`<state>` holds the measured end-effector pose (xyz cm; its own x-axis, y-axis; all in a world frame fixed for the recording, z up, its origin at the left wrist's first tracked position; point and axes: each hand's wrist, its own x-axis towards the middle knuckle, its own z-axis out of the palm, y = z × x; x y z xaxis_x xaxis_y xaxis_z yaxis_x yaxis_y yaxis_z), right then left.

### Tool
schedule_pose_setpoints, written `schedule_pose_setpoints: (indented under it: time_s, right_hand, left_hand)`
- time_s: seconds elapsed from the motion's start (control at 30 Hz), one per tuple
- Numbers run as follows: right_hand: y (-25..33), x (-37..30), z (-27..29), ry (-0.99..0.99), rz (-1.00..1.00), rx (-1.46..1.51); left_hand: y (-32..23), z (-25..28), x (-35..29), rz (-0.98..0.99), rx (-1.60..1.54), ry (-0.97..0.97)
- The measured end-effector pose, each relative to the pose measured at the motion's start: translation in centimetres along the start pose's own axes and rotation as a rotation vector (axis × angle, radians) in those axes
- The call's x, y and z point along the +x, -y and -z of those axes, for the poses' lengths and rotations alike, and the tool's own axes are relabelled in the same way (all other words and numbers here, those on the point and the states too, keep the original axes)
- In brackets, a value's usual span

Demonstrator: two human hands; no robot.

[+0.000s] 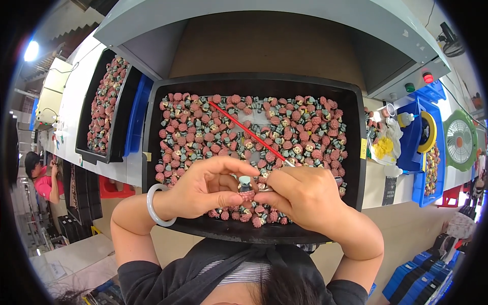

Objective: The worker is assembling small toy figurines at a factory workbench, picking up pieces and using a tool to apply small parts.

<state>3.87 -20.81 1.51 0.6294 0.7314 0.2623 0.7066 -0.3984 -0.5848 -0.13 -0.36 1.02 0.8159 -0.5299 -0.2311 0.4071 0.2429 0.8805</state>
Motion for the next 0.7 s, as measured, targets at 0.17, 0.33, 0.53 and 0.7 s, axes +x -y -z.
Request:
schedule_pose_setpoints:
  time_s: [0.17, 0.33, 0.53, 0.7]
  right_hand:
    - [-0.5, -0.2, 0.1, 0.003, -0.083, 0.023]
    - [-1.1, -0.2, 0.5, -0.019, -0.198, -0.062]
    - [-0.3, -0.6, 1.0, -0.2, 0.037, 0.029]
    - [1.0, -0.4, -0.1, -0.067, 0.041, -0.039]
  left_hand:
    - [0.8, 0.4, 0.3, -0.019, -0.032, 0.132]
    - [0.6, 0.1, 0.1, -0.035, -0.005, 0.105]
    - [1.3, -0.1, 0.0, -0.245, 0.02, -0.043]
    - [0.3, -0.4, -0.5, -0.15, 0.117, -0.011]
